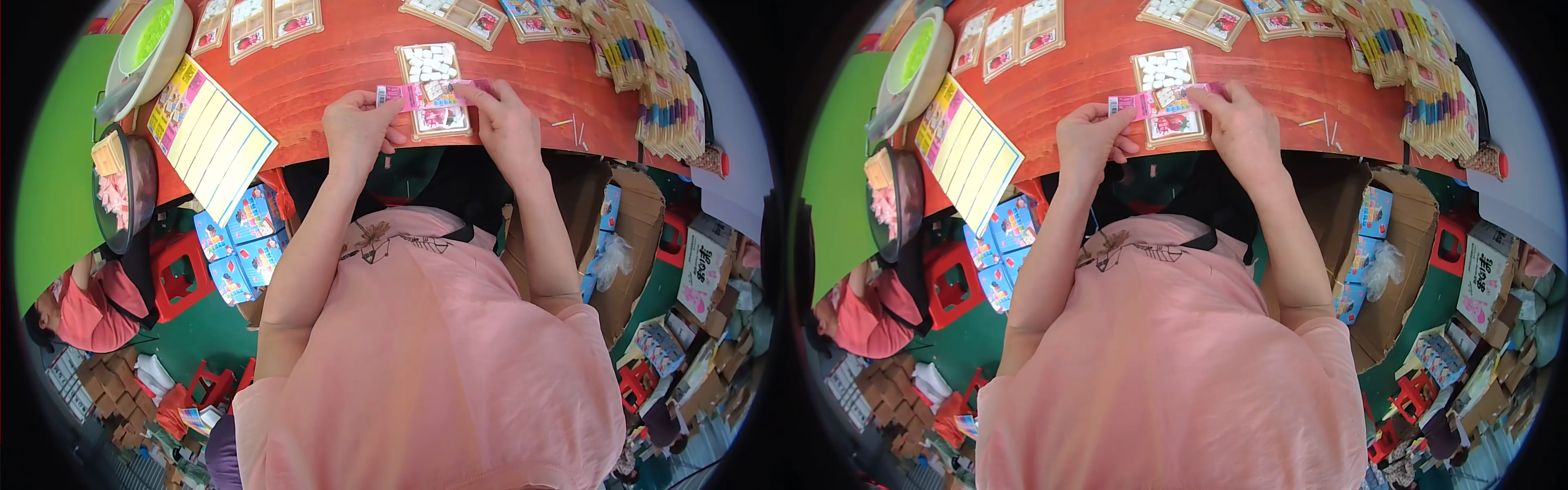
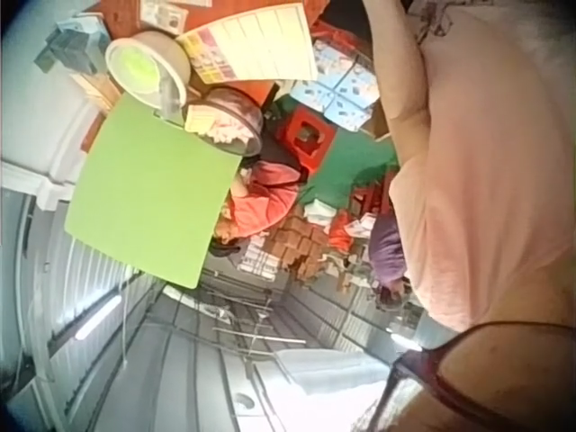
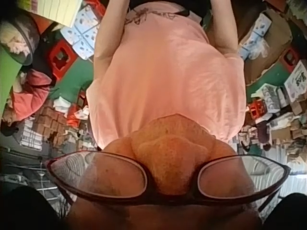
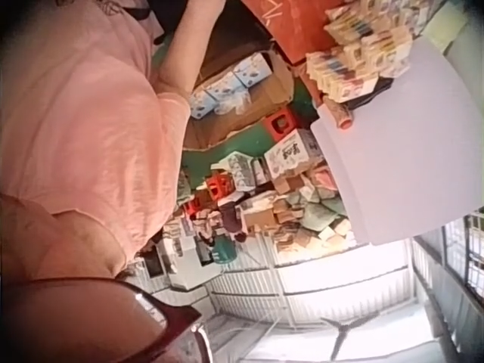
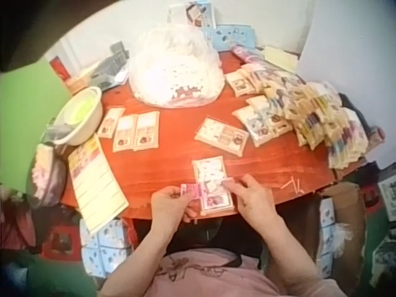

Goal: Peeling stickers from a large sheet and applying them to individual plastic containers filled with white items.

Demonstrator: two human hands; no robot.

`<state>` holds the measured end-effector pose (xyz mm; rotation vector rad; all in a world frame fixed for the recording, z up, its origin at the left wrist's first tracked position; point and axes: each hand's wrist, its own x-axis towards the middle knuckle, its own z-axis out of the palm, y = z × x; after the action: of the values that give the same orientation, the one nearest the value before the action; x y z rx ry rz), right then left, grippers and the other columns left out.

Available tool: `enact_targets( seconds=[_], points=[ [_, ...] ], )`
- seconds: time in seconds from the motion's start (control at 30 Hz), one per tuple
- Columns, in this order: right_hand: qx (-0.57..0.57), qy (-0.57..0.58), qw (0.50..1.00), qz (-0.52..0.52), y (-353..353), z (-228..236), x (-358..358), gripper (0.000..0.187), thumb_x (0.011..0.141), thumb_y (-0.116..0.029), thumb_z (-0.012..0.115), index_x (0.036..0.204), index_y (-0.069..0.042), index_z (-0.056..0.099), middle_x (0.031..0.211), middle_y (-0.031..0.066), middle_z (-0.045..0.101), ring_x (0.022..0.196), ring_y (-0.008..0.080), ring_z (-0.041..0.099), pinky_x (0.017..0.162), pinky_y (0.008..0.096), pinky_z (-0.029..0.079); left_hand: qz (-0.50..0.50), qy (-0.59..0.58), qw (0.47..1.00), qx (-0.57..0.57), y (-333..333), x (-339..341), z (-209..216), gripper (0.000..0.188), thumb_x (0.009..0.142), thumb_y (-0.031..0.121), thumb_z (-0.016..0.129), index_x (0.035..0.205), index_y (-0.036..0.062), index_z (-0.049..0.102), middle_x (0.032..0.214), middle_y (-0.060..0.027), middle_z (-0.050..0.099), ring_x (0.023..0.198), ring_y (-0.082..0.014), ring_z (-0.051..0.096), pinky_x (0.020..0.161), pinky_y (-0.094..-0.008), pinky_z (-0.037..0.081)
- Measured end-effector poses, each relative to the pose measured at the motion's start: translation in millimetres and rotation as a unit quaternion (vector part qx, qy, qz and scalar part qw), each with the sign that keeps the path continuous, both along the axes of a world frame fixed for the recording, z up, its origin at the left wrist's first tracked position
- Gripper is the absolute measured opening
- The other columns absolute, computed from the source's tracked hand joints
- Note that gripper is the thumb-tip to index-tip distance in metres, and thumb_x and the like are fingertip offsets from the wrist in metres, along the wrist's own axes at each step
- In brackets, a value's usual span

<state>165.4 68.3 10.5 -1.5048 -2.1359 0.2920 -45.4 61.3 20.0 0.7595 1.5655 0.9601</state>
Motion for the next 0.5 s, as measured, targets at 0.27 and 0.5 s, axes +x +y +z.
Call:
enact_targets(
  seconds=[0.27, 0.5],
  points=[
    [0.007, -0.060, 0.998, 0.029, -38.8, 2.8, -5.8, 0.039, 0.085, -0.001, 0.061, 0.114, -0.025, 0.072, 0.090, 0.0070, 0.059, 0.077, 0.0267, 0.065, 0.061, 0.0388, 0.054, 0.019, 0.100, 0.995, -0.001, -56.3, 1.2, 5.1, 0.022, 0.091, 0.014, 0.071, 0.099, -0.0058, 0.067, 0.069, -0.0057, 0.066, 0.055, -0.0090, 0.062, 0.050, -0.0227, 0.048],
    [0.009, -0.024, 0.997, 0.071, -53.6, 2.1, -19.4, 0.039, 0.084, -0.001, 0.063, 0.117, -0.022, 0.070, 0.085, 0.0071, 0.056, 0.068, 0.0250, 0.063, 0.057, 0.0362, 0.052, 0.159, -0.298, 0.940, -0.038, -82.1, 4.2, -21.6, 0.039, 0.086, 0.005, 0.076, 0.113, -0.0018, 0.049, 0.109, -0.0136, 0.065, 0.100, -0.0193, 0.066, 0.088, -0.0357, 0.055]
  ],
)
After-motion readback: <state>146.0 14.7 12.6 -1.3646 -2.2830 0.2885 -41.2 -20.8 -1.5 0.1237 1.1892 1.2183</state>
